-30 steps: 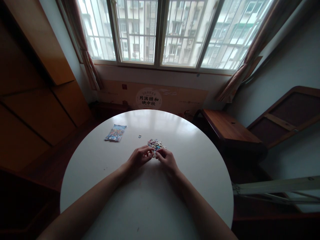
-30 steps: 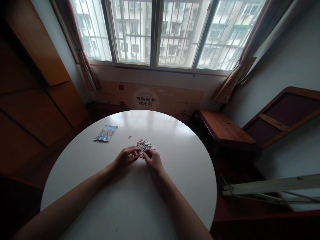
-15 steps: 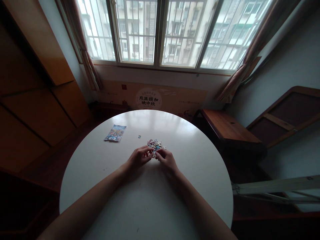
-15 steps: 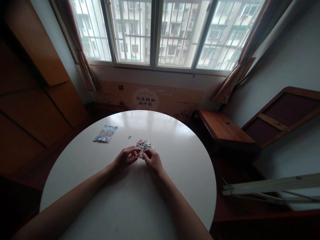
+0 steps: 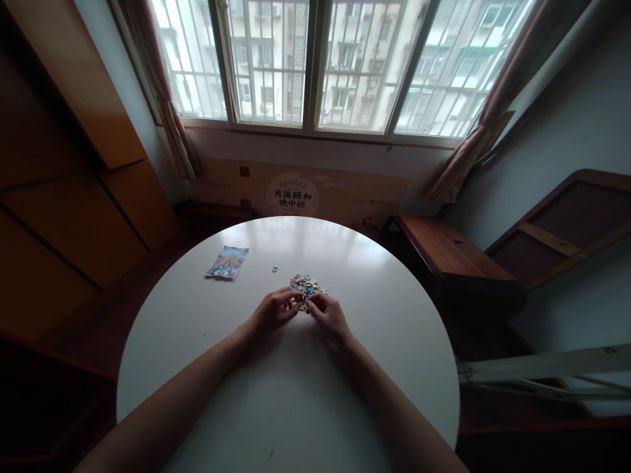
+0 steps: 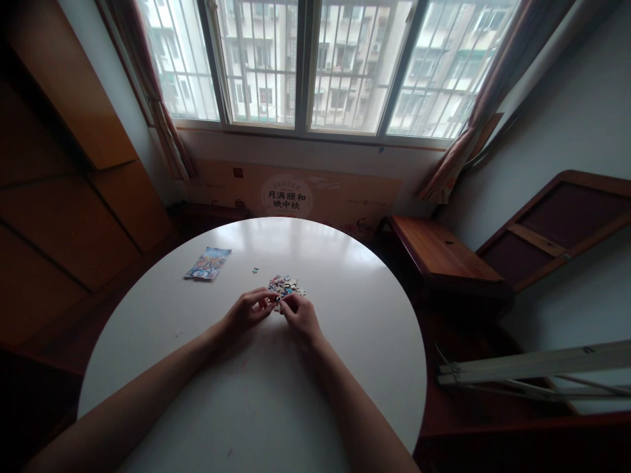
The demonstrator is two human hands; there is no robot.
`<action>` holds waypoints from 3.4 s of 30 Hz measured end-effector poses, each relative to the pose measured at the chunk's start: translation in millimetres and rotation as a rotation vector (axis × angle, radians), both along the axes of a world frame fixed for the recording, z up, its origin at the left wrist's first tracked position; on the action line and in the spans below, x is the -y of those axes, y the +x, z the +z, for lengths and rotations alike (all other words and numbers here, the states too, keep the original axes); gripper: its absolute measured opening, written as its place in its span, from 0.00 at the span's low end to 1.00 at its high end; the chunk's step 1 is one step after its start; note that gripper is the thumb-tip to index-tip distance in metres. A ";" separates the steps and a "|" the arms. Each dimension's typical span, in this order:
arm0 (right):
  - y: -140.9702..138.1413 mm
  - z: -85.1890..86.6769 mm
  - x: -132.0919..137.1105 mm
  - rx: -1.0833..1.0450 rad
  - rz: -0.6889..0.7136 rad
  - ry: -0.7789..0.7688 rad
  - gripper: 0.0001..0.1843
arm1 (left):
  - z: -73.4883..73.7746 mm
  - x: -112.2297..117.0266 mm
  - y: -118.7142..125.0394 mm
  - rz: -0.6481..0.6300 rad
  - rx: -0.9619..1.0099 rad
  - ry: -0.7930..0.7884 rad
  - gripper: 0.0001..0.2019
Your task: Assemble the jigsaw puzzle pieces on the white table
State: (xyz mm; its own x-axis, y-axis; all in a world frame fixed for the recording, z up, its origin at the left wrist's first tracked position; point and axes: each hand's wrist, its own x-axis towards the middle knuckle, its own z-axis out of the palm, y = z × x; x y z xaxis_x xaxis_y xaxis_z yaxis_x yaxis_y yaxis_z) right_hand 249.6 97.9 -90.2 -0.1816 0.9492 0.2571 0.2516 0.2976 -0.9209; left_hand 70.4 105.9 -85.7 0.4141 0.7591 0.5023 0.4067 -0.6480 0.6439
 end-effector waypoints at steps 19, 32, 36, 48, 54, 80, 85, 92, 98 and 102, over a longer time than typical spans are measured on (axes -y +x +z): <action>0.0 0.6 -1.7 -0.062 -0.003 -0.039 0.11 | -1.5 -1.2 -1.8 -0.002 -0.025 0.004 0.13; -0.9 2.3 0.2 -0.052 -0.027 -0.035 0.07 | -0.6 -3.4 -3.1 -0.001 -0.098 0.028 0.13; -1.2 1.3 0.4 -0.030 -0.026 -0.023 0.07 | 0.6 -2.1 -2.7 0.008 -0.106 0.031 0.13; -0.7 -0.2 0.4 -0.016 -0.010 -0.017 0.08 | 4.5 1.0 -0.6 0.017 -0.090 0.049 0.13; -1.4 0.8 0.8 -0.014 -0.015 -0.009 0.08 | 3.1 0.5 -0.8 0.027 -0.095 0.034 0.13; -2.2 1.8 3.4 0.027 -0.012 0.013 0.09 | -4.9 -5.0 -3.6 0.004 -0.105 0.057 0.16; -2.2 1.4 3.6 0.035 -0.030 0.011 0.09 | -4.9 -5.5 -4.3 -0.016 -0.097 0.045 0.17; -1.7 0.7 2.3 0.033 -0.043 0.018 0.10 | -4.2 -5.8 -4.7 -0.015 -0.098 0.048 0.17; -2.0 0.2 2.0 0.027 -0.031 0.006 0.10 | -3.6 -5.6 -5.3 -0.030 -0.094 0.047 0.17; -2.1 0.2 2.1 0.024 -0.031 0.007 0.10 | -5.6 -6.4 -6.1 -0.039 -0.095 0.051 0.17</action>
State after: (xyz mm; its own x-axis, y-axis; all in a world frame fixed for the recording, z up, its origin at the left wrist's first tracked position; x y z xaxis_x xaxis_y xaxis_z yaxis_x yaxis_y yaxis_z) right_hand 247.5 95.7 -90.0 -0.1582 0.9527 0.2596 0.2829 0.2956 -0.9124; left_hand 64.3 112.4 -91.3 0.4900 0.7161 0.4970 0.4380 -0.6952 0.5699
